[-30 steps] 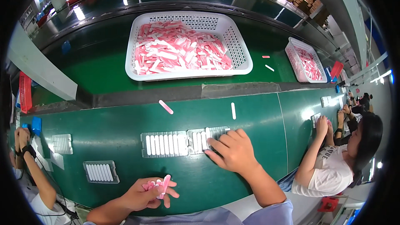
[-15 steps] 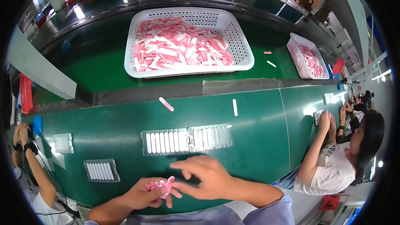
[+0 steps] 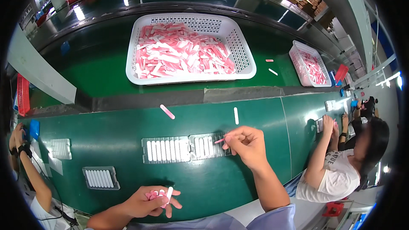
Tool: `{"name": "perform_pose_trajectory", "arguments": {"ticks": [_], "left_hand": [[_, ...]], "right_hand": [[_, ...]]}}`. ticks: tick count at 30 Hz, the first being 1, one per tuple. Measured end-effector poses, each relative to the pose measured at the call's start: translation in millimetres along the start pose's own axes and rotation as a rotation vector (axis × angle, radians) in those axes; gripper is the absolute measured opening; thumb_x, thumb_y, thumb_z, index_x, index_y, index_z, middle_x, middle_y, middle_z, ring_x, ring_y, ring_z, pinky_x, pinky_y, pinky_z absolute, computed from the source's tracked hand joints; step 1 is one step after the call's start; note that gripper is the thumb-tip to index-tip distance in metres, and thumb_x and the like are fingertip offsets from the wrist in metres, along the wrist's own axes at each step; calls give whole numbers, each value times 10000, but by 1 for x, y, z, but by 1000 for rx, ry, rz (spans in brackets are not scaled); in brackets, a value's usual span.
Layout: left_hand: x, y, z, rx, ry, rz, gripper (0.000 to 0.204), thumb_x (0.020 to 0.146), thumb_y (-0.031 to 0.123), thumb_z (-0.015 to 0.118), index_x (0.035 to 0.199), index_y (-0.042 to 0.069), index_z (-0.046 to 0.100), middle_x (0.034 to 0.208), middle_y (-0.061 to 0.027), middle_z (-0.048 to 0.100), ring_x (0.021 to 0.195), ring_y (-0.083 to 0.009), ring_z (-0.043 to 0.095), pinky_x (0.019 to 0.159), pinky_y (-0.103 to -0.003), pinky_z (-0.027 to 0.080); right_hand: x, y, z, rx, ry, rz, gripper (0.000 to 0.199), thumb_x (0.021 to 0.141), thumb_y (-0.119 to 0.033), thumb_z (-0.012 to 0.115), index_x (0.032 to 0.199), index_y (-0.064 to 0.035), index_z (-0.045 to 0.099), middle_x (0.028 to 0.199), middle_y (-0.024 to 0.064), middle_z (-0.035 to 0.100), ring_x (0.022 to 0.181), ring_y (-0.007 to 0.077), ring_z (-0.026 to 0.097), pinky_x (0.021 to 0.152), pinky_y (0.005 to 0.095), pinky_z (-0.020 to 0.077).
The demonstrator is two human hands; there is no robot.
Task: The person assembles small white and pink plastic components by hand, placing them into a clear tray on an assembly line.
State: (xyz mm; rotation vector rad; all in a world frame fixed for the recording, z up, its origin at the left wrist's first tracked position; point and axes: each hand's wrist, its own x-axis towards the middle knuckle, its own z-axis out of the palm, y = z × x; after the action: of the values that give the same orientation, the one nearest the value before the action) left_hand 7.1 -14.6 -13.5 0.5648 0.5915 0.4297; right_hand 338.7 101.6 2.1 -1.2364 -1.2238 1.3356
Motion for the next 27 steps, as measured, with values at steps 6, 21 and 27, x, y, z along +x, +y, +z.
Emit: {"name": "perform_pose_trajectory", "arguments": {"ticks": [6, 21, 27], "left_hand": [[1, 0, 1, -15, -10, 19, 414, 1122, 167, 486, 1498, -6, 480, 1259, -165, 698, 886, -116, 680, 511, -202, 348], [2, 2, 3, -42, 53, -10, 389, 1108, 129, 506, 1446, -64, 503, 1225, -230, 705, 843, -161, 707, 475, -218, 322], [1, 2, 1, -75, 48, -7, 397, 1106, 142, 514, 1446, -63, 502, 1219, -223, 705, 845, -166, 709, 475, -221, 323]], "right_hand": [[9, -12, -9, -166, -26, 147, 74, 947, -28, 731, 898, 23, 753, 759, 95, 762, 468, 38, 512, 412, 206, 366], [32, -26, 5, -906, -453, -203, 400, 825, -115, 814, 1209, -108, 703, 783, 73, 650, 636, 237, 612, 603, 366, 494], [35, -30, 5, -936, -482, -249, 474, 813, -114, 836, 1261, -81, 685, 750, 54, 541, 685, 229, 553, 640, 367, 466]]}}
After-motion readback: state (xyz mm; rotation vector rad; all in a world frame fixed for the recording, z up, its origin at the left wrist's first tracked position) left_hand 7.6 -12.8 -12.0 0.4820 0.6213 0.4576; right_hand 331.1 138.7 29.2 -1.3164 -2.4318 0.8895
